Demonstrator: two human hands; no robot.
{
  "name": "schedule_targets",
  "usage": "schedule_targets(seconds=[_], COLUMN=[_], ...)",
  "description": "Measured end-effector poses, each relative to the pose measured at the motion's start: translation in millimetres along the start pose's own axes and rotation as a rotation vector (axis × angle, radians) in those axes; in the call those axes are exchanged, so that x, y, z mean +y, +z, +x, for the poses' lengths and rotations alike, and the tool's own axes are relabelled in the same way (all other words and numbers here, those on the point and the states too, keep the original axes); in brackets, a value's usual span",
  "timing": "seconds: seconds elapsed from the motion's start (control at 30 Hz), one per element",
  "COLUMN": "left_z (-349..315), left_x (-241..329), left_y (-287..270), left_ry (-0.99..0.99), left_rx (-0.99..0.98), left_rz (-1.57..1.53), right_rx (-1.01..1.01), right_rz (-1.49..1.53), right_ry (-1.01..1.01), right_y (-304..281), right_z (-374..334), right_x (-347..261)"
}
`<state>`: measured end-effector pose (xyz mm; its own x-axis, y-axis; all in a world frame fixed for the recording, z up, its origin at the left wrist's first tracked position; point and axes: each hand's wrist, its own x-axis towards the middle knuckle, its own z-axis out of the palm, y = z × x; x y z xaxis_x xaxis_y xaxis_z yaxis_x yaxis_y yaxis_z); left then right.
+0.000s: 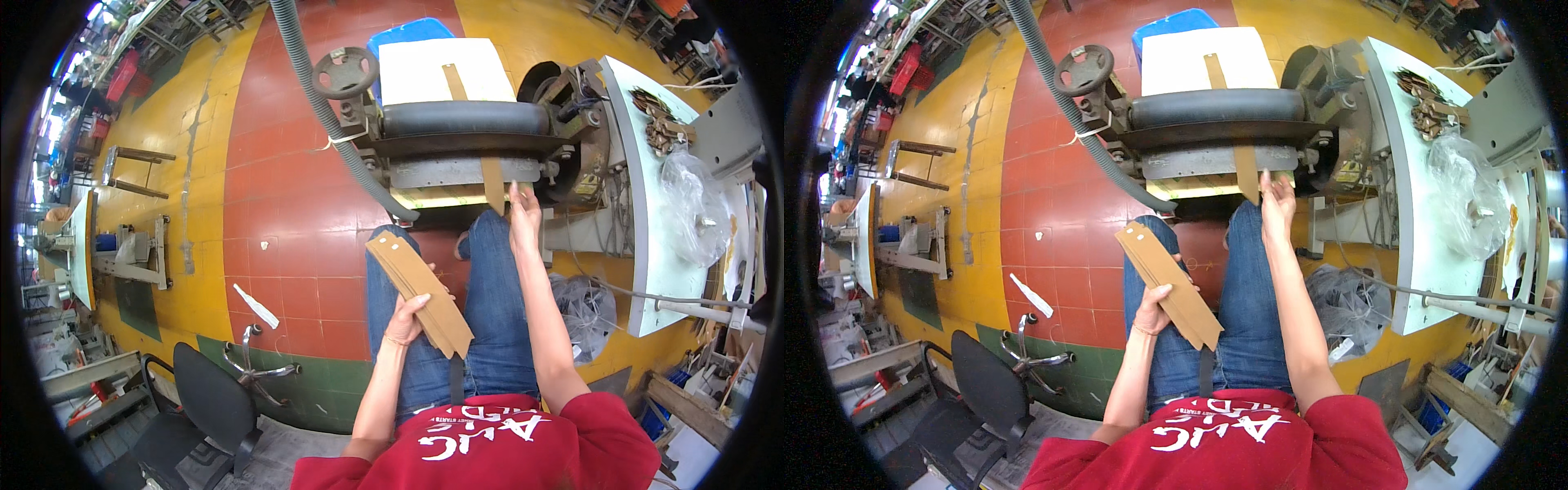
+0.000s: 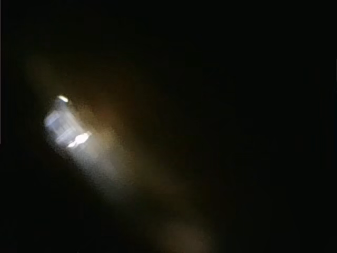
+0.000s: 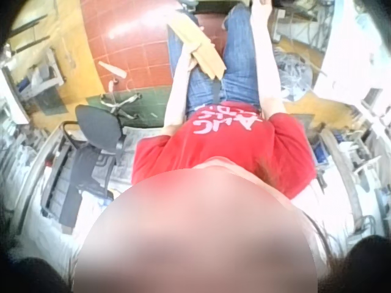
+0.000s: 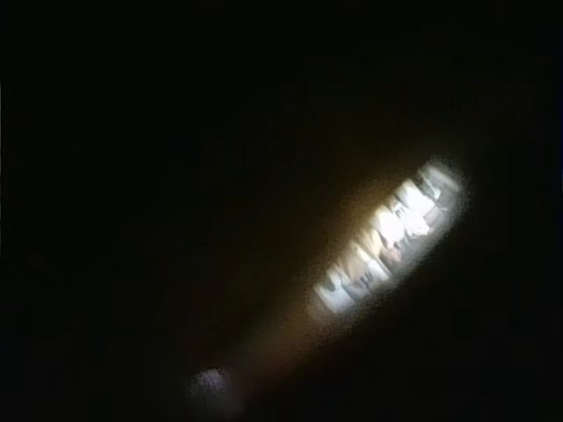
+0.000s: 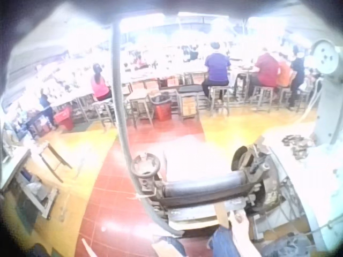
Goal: The person sits at a sanding machine and feeds flat cardboard pieces through the rollers one at a time. They stack the processed pieces on a nearby surface and occasionally adjust the pile.
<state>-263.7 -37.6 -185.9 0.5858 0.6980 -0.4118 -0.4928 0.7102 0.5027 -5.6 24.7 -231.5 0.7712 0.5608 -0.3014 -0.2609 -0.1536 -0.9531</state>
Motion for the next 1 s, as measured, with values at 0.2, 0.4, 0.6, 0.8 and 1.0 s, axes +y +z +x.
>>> schedule_targets(seconds=[0.2,0.4,0.6,0.8,1.0], left_z=[11,23,15,0,-7], left_x=[-3,-1,11,12,5], left_y=[4,6,4,-8,-10], left_ry=[0.033,0.109,0.123,0.12,0.099], left_rx=[0.0,-0.023,-0.066,-0.011,0.013], left_rz=[-0.007,0.102,0.033,0.066,0.017], right_rx=[-0.796,-0.667,-0.364,-0.254,-0.217], right_rz=[-0.392,-0.552,-0.369,-0.171,0.247], right_ry=[-0.049,-0.095,-0.071,0.198,0.113], right_y=[-51,-56,-51,-62,-13], right_z=[-118,-156,-120,-55,14], right_x=[-19,-40,-26,-3,3])
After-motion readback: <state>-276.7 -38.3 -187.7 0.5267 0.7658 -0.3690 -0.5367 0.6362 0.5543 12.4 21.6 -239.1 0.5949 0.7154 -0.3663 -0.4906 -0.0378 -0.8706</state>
